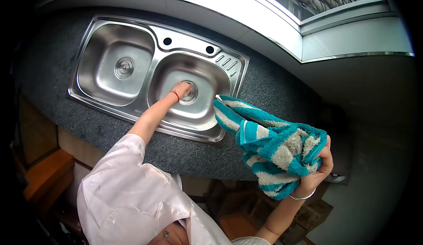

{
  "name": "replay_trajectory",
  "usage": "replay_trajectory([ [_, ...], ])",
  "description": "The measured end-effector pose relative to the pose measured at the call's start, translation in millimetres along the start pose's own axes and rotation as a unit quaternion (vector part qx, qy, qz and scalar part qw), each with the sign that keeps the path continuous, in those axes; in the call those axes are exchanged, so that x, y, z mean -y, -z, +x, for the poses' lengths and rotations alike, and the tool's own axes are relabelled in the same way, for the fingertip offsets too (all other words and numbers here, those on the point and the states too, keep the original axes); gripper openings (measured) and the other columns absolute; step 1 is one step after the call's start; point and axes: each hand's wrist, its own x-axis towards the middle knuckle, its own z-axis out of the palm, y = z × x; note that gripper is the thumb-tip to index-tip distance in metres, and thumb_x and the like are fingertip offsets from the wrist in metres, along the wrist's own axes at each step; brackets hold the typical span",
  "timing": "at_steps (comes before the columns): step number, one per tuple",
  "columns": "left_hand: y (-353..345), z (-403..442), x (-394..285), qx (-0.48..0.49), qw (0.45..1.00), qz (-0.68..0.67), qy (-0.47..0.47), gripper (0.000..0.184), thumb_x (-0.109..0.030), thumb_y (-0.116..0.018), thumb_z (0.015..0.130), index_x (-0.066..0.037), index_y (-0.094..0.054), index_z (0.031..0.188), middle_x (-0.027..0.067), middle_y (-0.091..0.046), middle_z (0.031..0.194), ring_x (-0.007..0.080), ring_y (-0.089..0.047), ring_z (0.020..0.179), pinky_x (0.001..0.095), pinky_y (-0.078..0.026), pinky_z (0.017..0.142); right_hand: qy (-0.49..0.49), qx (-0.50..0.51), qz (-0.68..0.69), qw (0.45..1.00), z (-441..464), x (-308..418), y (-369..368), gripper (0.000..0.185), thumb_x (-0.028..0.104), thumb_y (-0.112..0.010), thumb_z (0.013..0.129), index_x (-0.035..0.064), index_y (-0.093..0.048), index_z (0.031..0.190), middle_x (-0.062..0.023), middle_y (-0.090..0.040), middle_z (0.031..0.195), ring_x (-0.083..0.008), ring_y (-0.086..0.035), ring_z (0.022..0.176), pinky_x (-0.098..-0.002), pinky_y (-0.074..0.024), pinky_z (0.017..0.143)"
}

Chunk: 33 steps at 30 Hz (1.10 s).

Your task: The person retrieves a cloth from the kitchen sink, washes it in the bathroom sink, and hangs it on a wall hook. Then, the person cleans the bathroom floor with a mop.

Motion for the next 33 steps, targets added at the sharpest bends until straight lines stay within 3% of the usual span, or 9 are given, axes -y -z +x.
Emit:
replay_trajectory([
  [13,22,-12,-14,-0.068,0.976,-0.146,-0.148,0.007,-0.004,-0.05,0.067,-0.008,-0.047,0.071,0.0096,-0.052,0.065,0.0302,-0.053,0.067,0.0361,-0.041,0.057,-0.056,-0.021,0.041,0.997,-15,-34,9,0.022,0.011,-0.066,0.061,0.0059,-0.048,0.073,-0.0055,-0.05,0.088,-0.0139,-0.047,0.082,-0.0258,-0.0341,0.081],
  [14,19,-6,-15,-0.047,0.976,-0.168,-0.128,0.008,-0.013,-0.046,0.073,-0.006,-0.05,0.072,0.0141,-0.054,0.069,0.0311,-0.054,0.071,0.0372,-0.042,0.062,-0.06,-0.026,0.05,0.997,-16,-35,9,0.023,0.013,-0.067,0.062,0.006,-0.048,0.072,-0.0054,-0.051,0.088,-0.0134,-0.048,0.082,-0.0255,-0.035,0.08],
  [18,12,7,-13,0.175,0.98,0.017,-0.091,0.007,-0.012,-0.047,0.074,-0.006,-0.051,0.076,0.0152,-0.057,0.077,0.0319,-0.056,0.074,0.0373,-0.043,0.063,-0.089,-0.03,0.096,0.991,-22,-44,-7,0.021,0.01,-0.066,0.063,0.0059,-0.048,0.074,-0.0055,-0.052,0.086,-0.0136,-0.05,0.082,-0.026,-0.0369,0.08],
  [21,50,-16,-16,0.086,0.986,-0.06,-0.128,0.008,-0.011,-0.046,0.074,-0.007,-0.052,0.077,0.0144,-0.057,0.078,0.0312,-0.056,0.075,0.0378,-0.043,0.064,-0.136,-0.029,0.148,0.979,-20,-60,-54,0.02,0.003,-0.062,0.062,0.0069,-0.05,0.078,-0.0044,-0.05,0.087,-0.0141,-0.049,0.083,-0.0271,-0.0381,0.079],
  [23,88,-36,-21,0.004,0.983,-0.135,-0.121,0.019,0.005,-0.051,0.065,-0.005,-0.053,0.081,0.0131,-0.055,0.08,0.0319,-0.054,0.077,0.0367,-0.044,0.066,-0.077,0.012,-0.023,0.997,-10,-57,-111,0.026,0.0,-0.058,0.062,0.0062,-0.058,0.088,-0.0031,-0.045,0.086,-0.0156,-0.047,0.081,-0.0275,-0.039,0.075],
  [27,177,-73,-53,-0.095,0.966,-0.23,-0.073,0.015,0.008,-0.05,0.068,-0.001,-0.051,0.081,0.0123,-0.054,0.082,0.0275,-0.054,0.074,0.0319,-0.043,0.065,-0.105,0.173,-0.29,0.936,-16,-167,-242,0.033,0.003,-0.054,0.07,0.0058,-0.051,0.103,-0.0146,-0.043,0.094,-0.0298,-0.051,0.089,-0.0408,-0.0473,0.065],
  [28,191,-82,-61,-0.117,0.964,-0.231,-0.059,0.015,0.008,-0.049,0.069,0.0,-0.051,0.082,0.0121,-0.053,0.082,0.0277,-0.054,0.074,0.0319,-0.043,0.065,-0.112,0.171,-0.355,0.912,-29,-215,-275,0.039,0.001,-0.052,0.072,0.0042,-0.045,0.11,-0.0141,-0.042,0.094,-0.0298,-0.049,0.092,-0.0392,-0.048,0.069],
  [31,221,-107,-77,-0.139,0.956,-0.26,0.003,0.013,0.008,-0.048,0.071,0.0,-0.052,0.082,0.0114,-0.053,0.081,0.0251,-0.054,0.072,0.0297,-0.043,0.065,-0.228,0.03,-0.335,0.914,-87,-329,-332,0.061,0.029,-0.053,0.076,0.0002,-0.031,0.125,-0.0183,-0.036,0.124,-0.0353,-0.032,0.116,-0.0425,-0.0311,0.093],
  [33,232,-124,-83,-0.141,0.95,-0.274,0.043,0.012,0.009,-0.048,0.072,0.001,-0.052,0.081,0.0108,-0.052,0.082,0.0226,-0.054,0.071,0.0278,-0.043,0.064,-0.244,0.039,-0.356,0.901,-80,-310,-349,0.068,0.036,-0.052,0.074,-0.0019,-0.029,0.126,-0.0173,-0.03,0.13,-0.0354,-0.028,0.119,-0.0444,-0.0256,0.095],
])
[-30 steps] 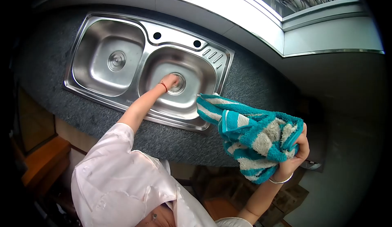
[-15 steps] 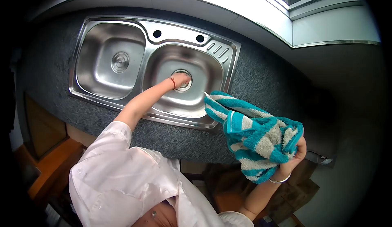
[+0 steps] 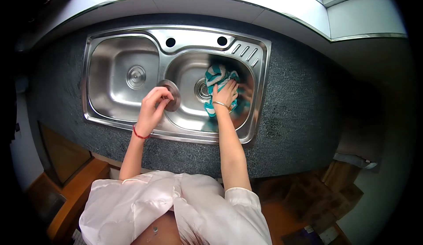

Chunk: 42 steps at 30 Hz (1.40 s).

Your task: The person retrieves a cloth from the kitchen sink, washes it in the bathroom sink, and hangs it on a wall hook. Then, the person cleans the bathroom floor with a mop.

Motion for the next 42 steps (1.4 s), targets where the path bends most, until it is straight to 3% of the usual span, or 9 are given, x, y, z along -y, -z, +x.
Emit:
replay_trajectory([
  [4,11,-19,-7,-0.003,0.999,0.0,0.036,0.012,0.01,-0.049,0.073,0.002,-0.054,0.08,0.009,-0.052,0.085,0.0182,-0.054,0.072,0.0251,-0.043,0.063,0.025,-0.002,-0.035,0.999,-10,60,-15,0.067,0.036,-0.055,0.073,0.0037,-0.031,0.126,-0.014,-0.034,0.129,-0.0352,-0.028,0.119,-0.0512,-0.0221,0.093],
  [9,18,-15,-2,0.001,0.998,-0.003,0.055,0.013,0.01,-0.049,0.073,0.002,-0.054,0.081,0.0083,-0.052,0.086,0.0163,-0.053,0.07,0.0243,-0.043,0.063,0.3,0.118,-0.024,0.946,-46,78,0,0.048,0.021,-0.057,0.069,0.0235,-0.046,0.116,-0.0084,-0.042,0.123,-0.0313,-0.035,0.115,-0.0519,-0.0253,0.089],
  [16,25,-7,0,-0.024,0.999,-0.002,0.043,0.013,0.01,-0.049,0.073,0.002,-0.055,0.081,0.0087,-0.053,0.085,0.0159,-0.053,0.069,0.0242,-0.043,0.062,0.578,0.292,-0.181,0.74,-12,-6,56,0.023,0.018,-0.049,0.075,0.0266,-0.059,0.094,-0.0037,-0.049,0.11,-0.0266,-0.043,0.106,-0.0512,-0.0306,0.084],
  [18,31,-10,1,-0.037,0.998,-0.008,0.056,0.012,0.01,-0.049,0.073,0.002,-0.055,0.081,0.0083,-0.053,0.086,0.0156,-0.053,0.069,0.0243,-0.043,0.062,0.571,0.301,-0.275,0.713,21,-20,71,0.021,0.02,-0.049,0.075,0.0251,-0.061,0.09,-0.0037,-0.049,0.108,-0.0259,-0.044,0.103,-0.0502,-0.0331,0.08],
  [20,36,-16,3,-0.043,0.997,-0.009,0.068,0.012,0.01,-0.049,0.073,0.002,-0.055,0.081,0.0082,-0.053,0.086,0.0152,-0.053,0.069,0.0246,-0.043,0.062,0.548,0.138,-0.2,0.801,38,-16,71,0.028,0.016,-0.05,0.074,0.0242,-0.058,0.099,-0.005,-0.048,0.109,-0.0266,-0.044,0.101,-0.0483,-0.0355,0.078],
  [24,44,-25,6,-0.045,0.997,-0.002,0.064,0.011,0.009,-0.049,0.074,0.002,-0.055,0.081,0.0084,-0.053,0.087,0.0147,-0.052,0.07,0.0246,-0.043,0.062,0.22,0.049,-0.13,0.966,45,37,16,0.05,0.011,-0.054,0.068,0.0261,-0.047,0.115,-0.01,-0.046,0.112,-0.0317,-0.044,0.097,-0.0471,-0.0374,0.075],
  [29,50,-28,1,-0.05,0.997,0.009,0.059,0.01,0.007,-0.05,0.074,0.002,-0.055,0.081,0.008,-0.053,0.086,0.0147,-0.052,0.069,0.0242,-0.042,0.061,0.502,0.249,-0.09,0.823,-31,49,21,0.048,0.011,-0.06,0.063,0.0304,-0.055,0.107,-0.0023,-0.046,0.112,-0.0284,-0.041,0.105,-0.0458,-0.0349,0.082],
  [34,52,-14,-3,0.007,0.999,0.019,0.032,0.011,0.007,-0.051,0.074,0.002,-0.055,0.083,0.006,-0.052,0.088,0.0121,-0.052,0.075,0.0219,-0.043,0.064,0.462,0.488,-0.304,0.676,-4,30,77,0.037,0.013,-0.067,0.059,0.0288,-0.064,0.092,0.0019,-0.048,0.111,-0.0238,-0.041,0.106,-0.0487,-0.0342,0.083],
  [42,-39,53,93,0.22,0.957,0.082,-0.169,0.012,0.003,-0.052,0.067,-0.003,-0.055,0.076,0.0099,-0.058,0.074,0.0283,-0.057,0.07,0.0346,-0.045,0.063,0.187,0.416,0.299,0.838,25,-5,260,0.046,-0.002,-0.053,0.057,0.0025,-0.059,0.102,-0.0089,-0.053,0.106,-0.0226,-0.052,0.1,-0.0301,-0.0373,0.09],
])
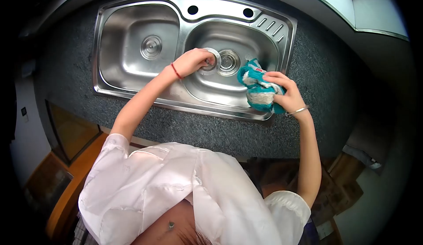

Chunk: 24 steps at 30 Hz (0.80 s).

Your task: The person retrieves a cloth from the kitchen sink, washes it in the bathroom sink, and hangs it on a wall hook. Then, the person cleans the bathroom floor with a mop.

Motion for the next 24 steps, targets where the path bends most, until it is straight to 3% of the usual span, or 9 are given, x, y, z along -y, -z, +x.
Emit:
replay_trajectory([
  [3,-27,24,32,0.123,0.99,0.035,0.057,0.013,0.003,-0.051,0.066,-0.004,-0.056,0.076,0.0089,-0.059,0.071,0.027,-0.057,0.068,0.0318,-0.045,0.062,-0.005,-0.087,0.031,0.996,-28,3,3,0.045,0.0,-0.057,0.058,0.0019,-0.059,0.103,-0.0088,-0.052,0.11,-0.0205,-0.051,0.102,-0.0292,-0.0357,0.091],
  [7,-51,51,49,0.169,0.977,0.039,0.124,0.012,0.002,-0.053,0.064,-0.005,-0.058,0.074,0.0073,-0.06,0.072,0.0234,-0.059,0.069,0.0319,-0.046,0.061,-0.032,-0.155,0.037,0.987,-42,-11,-10,0.047,0.006,-0.059,0.061,-0.0005,-0.055,0.106,-0.0103,-0.052,0.111,-0.0207,-0.05,0.102,-0.0305,-0.0361,0.09],
  [10,-47,63,57,0.097,0.995,0.024,0.007,0.015,0.004,-0.056,0.063,-0.003,-0.059,0.076,0.0077,-0.06,0.073,0.0228,-0.059,0.069,0.0316,-0.047,0.063,-0.051,-0.142,-0.011,0.988,-10,-17,-43,0.051,0.011,-0.059,0.062,-0.0011,-0.051,0.111,-0.0127,-0.053,0.103,-0.0226,-0.053,0.096,-0.0303,-0.0389,0.086],
  [12,-33,72,47,0.114,0.992,0.017,0.052,0.017,0.006,-0.057,0.063,-0.002,-0.059,0.078,0.0088,-0.061,0.074,0.0228,-0.059,0.07,0.0308,-0.047,0.065,-0.059,-0.048,-0.111,0.991,33,-39,-76,0.052,0.022,-0.06,0.063,0.0041,-0.052,0.111,-0.0184,-0.055,0.101,-0.031,-0.054,0.091,-0.0342,-0.0415,0.082],
  [14,-19,74,41,0.105,0.994,-0.006,0.038,0.019,0.007,-0.057,0.062,-0.002,-0.059,0.079,0.0101,-0.06,0.074,0.0234,-0.059,0.07,0.0307,-0.047,0.065,-0.057,0.044,-0.183,0.981,87,-69,-128,0.054,0.026,-0.06,0.064,0.0096,-0.05,0.114,-0.0183,-0.057,0.1,-0.0317,-0.055,0.091,-0.0379,-0.0426,0.081],
  [15,-17,72,44,0.104,0.994,0.009,0.037,0.019,0.007,-0.057,0.062,-0.002,-0.059,0.079,0.0104,-0.06,0.074,0.0238,-0.059,0.07,0.0308,-0.047,0.065,-0.055,0.073,-0.181,0.979,112,-83,-154,0.057,0.027,-0.06,0.065,0.0061,-0.048,0.116,-0.0221,-0.056,0.1,-0.0337,-0.054,0.093,-0.0379,-0.0413,0.082],
  [18,-15,66,51,0.118,0.992,0.009,0.05,0.019,0.006,-0.058,0.061,-0.002,-0.059,0.078,0.0106,-0.06,0.073,0.0243,-0.058,0.07,0.0314,-0.046,0.064,-0.086,0.072,-0.302,0.947,154,-95,-215,0.049,0.031,-0.062,0.064,0.0172,-0.056,0.111,-0.0135,-0.056,0.103,-0.0306,-0.05,0.101,-0.0368,-0.0402,0.086],
  [22,-27,60,55,0.123,0.99,-0.037,0.063,0.018,0.004,-0.059,0.062,-0.003,-0.06,0.079,0.0109,-0.06,0.075,0.0251,-0.059,0.069,0.0326,-0.047,0.063,-0.009,0.229,-0.333,0.915,127,-79,-177,0.037,0.021,-0.06,0.063,0.0251,-0.063,0.099,-0.0048,-0.056,0.101,-0.0256,-0.049,0.1,-0.0364,-0.0391,0.085],
  [24,-49,61,69,0.12,0.992,0.016,0.035,0.017,0.003,-0.059,0.062,-0.004,-0.059,0.078,0.0104,-0.061,0.076,0.026,-0.059,0.071,0.0336,-0.046,0.065,0.019,0.271,-0.353,0.895,108,-68,-148,0.036,0.012,-0.058,0.062,0.0282,-0.065,0.094,-0.0002,-0.056,0.098,-0.0222,-0.048,0.096,-0.0345,-0.0376,0.081],
])
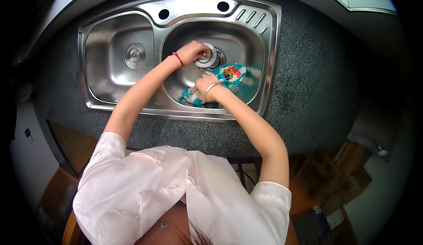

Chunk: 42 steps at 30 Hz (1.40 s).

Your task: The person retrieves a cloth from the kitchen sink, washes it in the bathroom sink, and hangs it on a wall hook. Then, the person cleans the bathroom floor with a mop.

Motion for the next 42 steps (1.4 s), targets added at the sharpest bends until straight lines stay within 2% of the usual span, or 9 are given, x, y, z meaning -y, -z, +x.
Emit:
replay_trajectory([
  [4,-29,6,-5,-0.023,0.999,0.045,0.001,0.015,0.0,-0.055,0.065,-0.007,-0.059,0.077,0.0106,-0.06,0.074,0.0287,-0.058,0.073,0.0361,-0.045,0.063,0.004,-0.011,0.032,0.999,-85,-13,28,0.037,0.005,-0.054,0.06,0.023,-0.066,0.09,0.0022,-0.056,0.095,-0.0195,-0.048,0.092,-0.0334,-0.0371,0.077],
  [10,-55,12,15,0.05,0.992,0.087,0.081,0.013,-0.004,-0.057,0.064,-0.01,-0.061,0.075,0.0102,-0.06,0.073,0.0268,-0.059,0.071,0.0344,-0.046,0.062,-0.026,-0.126,0.196,0.972,-172,-2,35,0.039,-0.001,-0.055,0.054,0.0192,-0.067,0.085,0.001,-0.057,0.098,-0.0197,-0.048,0.097,-0.032,-0.0345,0.082],
  [11,-62,15,20,0.04,0.988,0.14,0.049,0.013,-0.005,-0.057,0.063,-0.01,-0.061,0.075,0.0098,-0.06,0.072,0.0255,-0.059,0.069,0.0337,-0.046,0.061,-0.036,-0.14,0.214,0.966,-177,3,33,0.04,-0.002,-0.054,0.053,0.0171,-0.067,0.086,-0.0001,-0.057,0.098,-0.0201,-0.048,0.097,-0.0321,-0.0341,0.083],
  [14,-63,15,22,0.046,0.991,0.114,0.057,0.012,-0.004,-0.056,0.065,-0.01,-0.06,0.075,0.0091,-0.06,0.073,0.0254,-0.059,0.07,0.0337,-0.046,0.061,-0.048,-0.199,0.241,0.949,-181,12,25,0.042,-0.003,-0.052,0.052,0.0156,-0.067,0.086,-0.0004,-0.057,0.098,-0.0204,-0.049,0.096,-0.0317,-0.0339,0.084],
  [17,-71,4,24,-0.033,0.994,0.095,0.031,0.011,-0.003,-0.055,0.066,-0.008,-0.059,0.074,0.0084,-0.058,0.073,0.0257,-0.058,0.07,0.0336,-0.046,0.061,-0.041,-0.247,0.29,0.923,-186,15,18,0.043,-0.006,-0.049,0.05,0.0117,-0.066,0.085,-0.0023,-0.057,0.096,-0.0221,-0.049,0.095,-0.0332,-0.0354,0.086],
  [25,-70,0,11,-0.071,0.994,0.075,0.034,0.007,-0.012,-0.051,0.071,-0.012,-0.058,0.073,0.0074,-0.059,0.075,0.0247,-0.058,0.072,0.034,-0.046,0.063,-0.043,-0.323,0.341,0.882,-201,26,-1,0.045,-0.01,-0.045,0.05,0.0059,-0.065,0.087,-0.0062,-0.057,0.097,-0.024,-0.049,0.093,-0.0317,-0.0368,0.088],
  [28,-69,5,9,-0.049,0.99,0.129,0.031,0.01,-0.007,-0.051,0.069,-0.011,-0.059,0.074,0.0074,-0.058,0.072,0.0245,-0.058,0.069,0.0337,-0.045,0.058,-0.044,-0.333,0.344,0.877,-200,27,-7,0.046,-0.01,-0.045,0.05,0.0064,-0.064,0.089,-0.0064,-0.057,0.097,-0.0241,-0.049,0.094,-0.032,-0.0371,0.087],
  [36,-73,4,24,-0.03,0.997,0.058,0.045,0.008,-0.012,-0.054,0.067,-0.012,-0.061,0.073,0.007,-0.06,0.07,0.0241,-0.058,0.069,0.0343,-0.045,0.06,-0.059,-0.384,0.399,0.831,-201,24,-23,0.036,-0.008,-0.053,0.057,0.0019,-0.062,0.091,-0.0067,-0.057,0.101,-0.0222,-0.05,0.097,-0.0307,-0.0367,0.088],
  [42,-76,8,10,-0.024,0.985,0.155,0.068,0.009,-0.013,-0.054,0.067,-0.012,-0.061,0.072,0.0077,-0.06,0.07,0.0245,-0.06,0.071,0.036,-0.046,0.06,-0.071,-0.414,0.435,0.797,-197,23,-36,0.037,-0.009,-0.054,0.057,0.0009,-0.061,0.092,-0.0073,-0.057,0.101,-0.0223,-0.052,0.098,-0.0303,-0.0368,0.089],
])
